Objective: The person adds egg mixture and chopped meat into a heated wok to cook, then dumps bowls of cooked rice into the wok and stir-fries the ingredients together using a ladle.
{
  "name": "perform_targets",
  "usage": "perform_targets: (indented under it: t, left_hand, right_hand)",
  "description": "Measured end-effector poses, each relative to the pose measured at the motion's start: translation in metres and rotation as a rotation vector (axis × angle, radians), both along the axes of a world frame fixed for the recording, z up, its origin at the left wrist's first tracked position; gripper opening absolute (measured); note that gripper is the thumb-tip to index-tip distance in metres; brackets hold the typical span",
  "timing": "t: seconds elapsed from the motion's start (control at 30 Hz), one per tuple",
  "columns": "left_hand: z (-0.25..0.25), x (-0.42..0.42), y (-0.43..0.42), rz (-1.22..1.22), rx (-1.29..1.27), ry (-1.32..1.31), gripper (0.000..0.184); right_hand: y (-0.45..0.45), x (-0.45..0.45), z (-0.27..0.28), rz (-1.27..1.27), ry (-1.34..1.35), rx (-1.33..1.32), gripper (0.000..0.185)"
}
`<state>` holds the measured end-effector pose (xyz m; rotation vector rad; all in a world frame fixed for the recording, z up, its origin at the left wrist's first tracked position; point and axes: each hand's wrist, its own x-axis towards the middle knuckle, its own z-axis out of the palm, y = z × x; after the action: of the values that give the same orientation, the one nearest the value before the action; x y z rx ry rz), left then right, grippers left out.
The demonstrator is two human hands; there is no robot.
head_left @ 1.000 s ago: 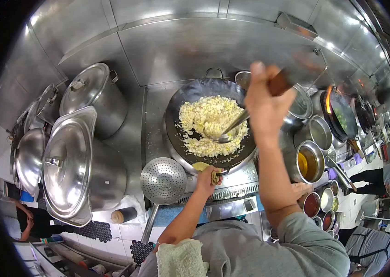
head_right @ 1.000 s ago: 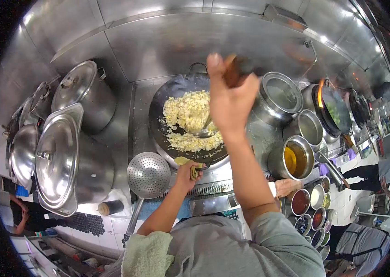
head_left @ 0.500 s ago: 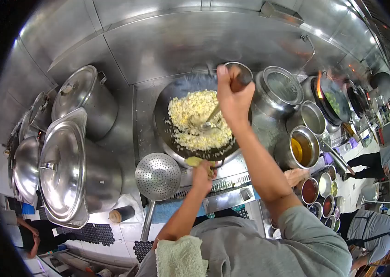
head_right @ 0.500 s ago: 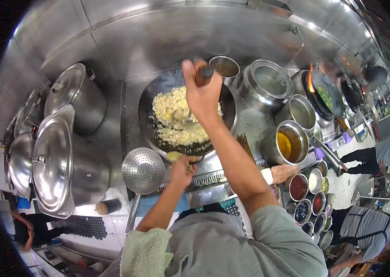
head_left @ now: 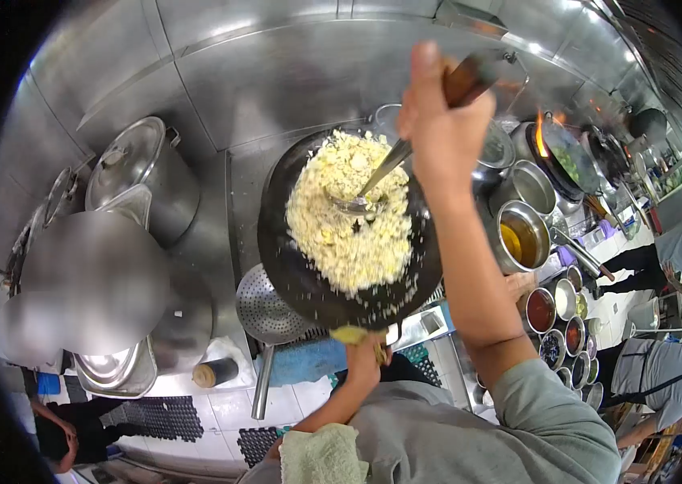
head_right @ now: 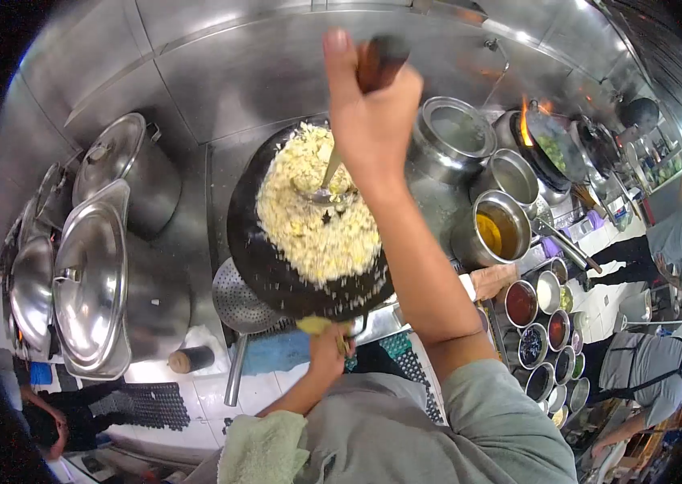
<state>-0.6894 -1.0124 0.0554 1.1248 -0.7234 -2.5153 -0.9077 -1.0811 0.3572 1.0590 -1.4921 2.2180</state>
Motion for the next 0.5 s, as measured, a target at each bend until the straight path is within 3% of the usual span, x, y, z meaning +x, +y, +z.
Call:
perform_targets:
  t: [0.07,0.13,0.2,0.27,0.33,0.37,0.43,0.5]
  left_hand:
    - [0.028,0.007,0.012,0.011,-0.035,-0.002,0.008]
    - [0.01,-0.024,-0.016,0.105,-0.028,0.244,0.013]
    - [0.007,-0.063,-0.066,-0.088,-0.002,0.121,0.009]
    - [-0.024,-0.056,-0.062,-0.074,-0.024,0.106,0.011]
    - [-0.039,-0.005,-0.009,-0.03,-0.057,-0.001,0.013]
    - [-0.009,0.015,0.01,-0.023,-0.005,-0.092,0.014]
    - [0.021,0.01,0.009,0.032,-0.01,0.004,0.016]
    - [0.031,-0.016,-0.016,0.078,-0.051,0.192,0.017]
  right_hand:
    - [0.01,0.02,0.035,-0.029,0.039,0.015,0.044]
    - [0.024,0.053,0.038,-0.158,0.08,0.074,0.041]
    - [0.005,0.037,-0.053,-0.227,0.1,0.02,0.029]
    - [0.01,0.032,-0.097,-0.152,0.089,0.149,0.028]
    - [0.009,0.02,-0.063,-0.041,-0.089,0.118,0.034]
    - [0.017,0.02,-0.032,-0.061,0.0,0.204,0.037]
    - [0.027,0.039,0.019,-0.019,0.068,0.115,0.037]
    - [0.032,0.057,0.014,-0.063,0.084,0.041,0.035]
